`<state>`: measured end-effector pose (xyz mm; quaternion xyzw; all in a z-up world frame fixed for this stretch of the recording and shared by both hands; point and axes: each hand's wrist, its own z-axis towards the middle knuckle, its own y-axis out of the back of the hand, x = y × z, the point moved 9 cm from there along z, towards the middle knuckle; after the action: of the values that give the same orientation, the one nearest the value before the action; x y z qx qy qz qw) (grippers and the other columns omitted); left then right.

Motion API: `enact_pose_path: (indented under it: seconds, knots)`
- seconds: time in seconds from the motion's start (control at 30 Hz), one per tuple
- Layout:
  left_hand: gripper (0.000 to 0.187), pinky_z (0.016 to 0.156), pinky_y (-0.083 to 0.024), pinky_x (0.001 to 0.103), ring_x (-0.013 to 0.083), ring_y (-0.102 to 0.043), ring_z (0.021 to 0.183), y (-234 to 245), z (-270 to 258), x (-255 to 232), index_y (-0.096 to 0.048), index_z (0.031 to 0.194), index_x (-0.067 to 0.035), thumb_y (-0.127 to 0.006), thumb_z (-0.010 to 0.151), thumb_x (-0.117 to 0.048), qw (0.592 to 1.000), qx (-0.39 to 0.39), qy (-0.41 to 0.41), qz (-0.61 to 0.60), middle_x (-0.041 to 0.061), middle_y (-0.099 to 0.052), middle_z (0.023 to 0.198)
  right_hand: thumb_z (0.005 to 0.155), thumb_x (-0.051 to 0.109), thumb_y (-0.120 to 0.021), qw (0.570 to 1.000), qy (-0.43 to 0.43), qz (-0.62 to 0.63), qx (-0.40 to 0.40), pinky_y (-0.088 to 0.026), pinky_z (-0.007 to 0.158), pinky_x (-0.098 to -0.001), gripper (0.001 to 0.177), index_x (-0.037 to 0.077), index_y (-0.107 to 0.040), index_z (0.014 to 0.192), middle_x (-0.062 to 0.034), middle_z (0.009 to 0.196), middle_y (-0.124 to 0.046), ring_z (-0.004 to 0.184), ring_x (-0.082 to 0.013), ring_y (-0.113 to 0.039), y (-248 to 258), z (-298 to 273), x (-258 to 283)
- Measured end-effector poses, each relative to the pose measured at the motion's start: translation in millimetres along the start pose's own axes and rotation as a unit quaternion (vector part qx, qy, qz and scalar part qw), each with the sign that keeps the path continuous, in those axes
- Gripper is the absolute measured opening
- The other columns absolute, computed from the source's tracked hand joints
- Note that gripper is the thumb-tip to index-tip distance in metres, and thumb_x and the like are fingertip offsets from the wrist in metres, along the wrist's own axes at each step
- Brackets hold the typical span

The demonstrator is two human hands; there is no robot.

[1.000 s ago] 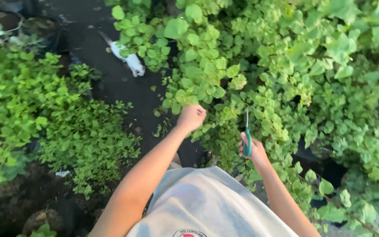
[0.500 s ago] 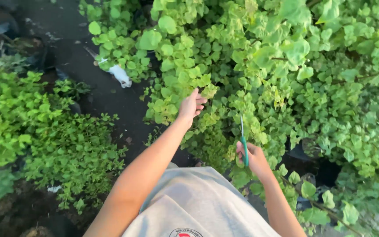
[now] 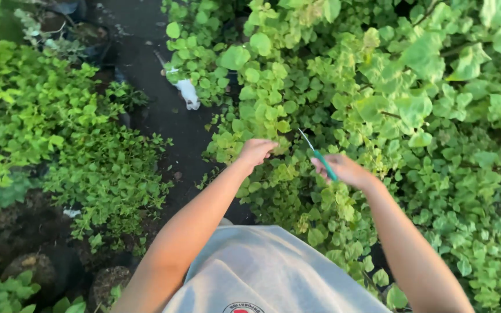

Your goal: Pruning and trimming bushes and small plants in a garden nursery using hand shears.

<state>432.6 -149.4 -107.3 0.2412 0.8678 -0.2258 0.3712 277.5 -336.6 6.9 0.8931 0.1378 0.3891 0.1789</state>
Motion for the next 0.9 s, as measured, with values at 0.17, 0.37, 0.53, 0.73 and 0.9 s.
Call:
enact_pose_path:
  seconds: [0.17, 0.37, 0.53, 0.73, 0.9]
  knots:
    - [0.027, 0.068, -0.055, 0.028, 0.0129, -0.070, 0.077, 39.1, -11.3, 15.3, -0.081, 0.102, -0.010, -0.077, 0.085, -0.030, 0.983, -0.040, -0.054, 0.173, 0.001, -0.079, 0.092, 0.090, 0.070, -0.054, 0.986, -0.036, -0.102, 0.131, -0.048, 0.054, -0.0253, 0.064, 0.008, -0.068, 0.082, -0.0009, 0.066, -0.063, 0.057, -0.0113, -0.059, -9.7, 61.2, 45.3]
    - [0.020, 0.071, -0.059, 0.035, 0.0235, -0.076, 0.075, 63.8, -46.9, -22.4, -0.081, 0.088, -0.008, -0.076, 0.081, -0.025, 0.927, -0.108, -0.183, 0.308, 0.010, -0.079, 0.082, 0.077, 0.080, -0.062, 0.947, -0.184, -0.189, 0.183, -0.035, 0.048, -0.0239, 0.069, 0.012, -0.067, 0.079, 0.0033, 0.063, -0.057, 0.053, -0.0090, -0.054, -32.0, 104.1, 59.5]
    - [0.016, 0.074, -0.060, 0.038, 0.0281, -0.075, 0.077, 76.9, -68.9, -44.2, -0.079, 0.085, -0.009, -0.071, 0.082, -0.022, 0.906, -0.118, -0.194, 0.357, 0.011, -0.077, 0.083, 0.073, 0.078, -0.070, 0.946, -0.206, -0.170, 0.185, -0.038, 0.050, -0.0235, 0.067, 0.011, -0.070, 0.076, 0.0036, 0.064, -0.059, 0.051, -0.0083, -0.054, -53.4, 135.4, 57.1]
    - [0.015, 0.074, -0.059, 0.038, 0.0282, -0.075, 0.078, 100.3, -60.0, -34.8, -0.078, 0.085, -0.008, -0.071, 0.083, -0.022, 0.910, -0.106, -0.182, 0.358, 0.010, -0.077, 0.084, 0.075, 0.067, -0.073, 0.964, -0.136, -0.191, 0.128, -0.042, 0.050, -0.0275, 0.061, 0.007, -0.068, 0.066, -0.0035, 0.060, -0.063, 0.049, -0.0113, -0.055, -59.8, 133.7, 89.4]
    - [0.016, 0.076, -0.060, 0.034, 0.0239, -0.077, 0.079, 129.0, -59.1, -21.3, -0.079, 0.086, -0.009, -0.072, 0.081, -0.023, 0.924, -0.097, -0.205, 0.307, 0.010, -0.078, 0.084, 0.081, 0.062, -0.072, 0.995, -0.080, -0.030, 0.045, -0.049, 0.054, -0.0279, 0.057, 0.006, -0.068, 0.071, -0.0047, 0.063, -0.065, 0.052, -0.0122, -0.058, -67.2, 119.8, 61.3]
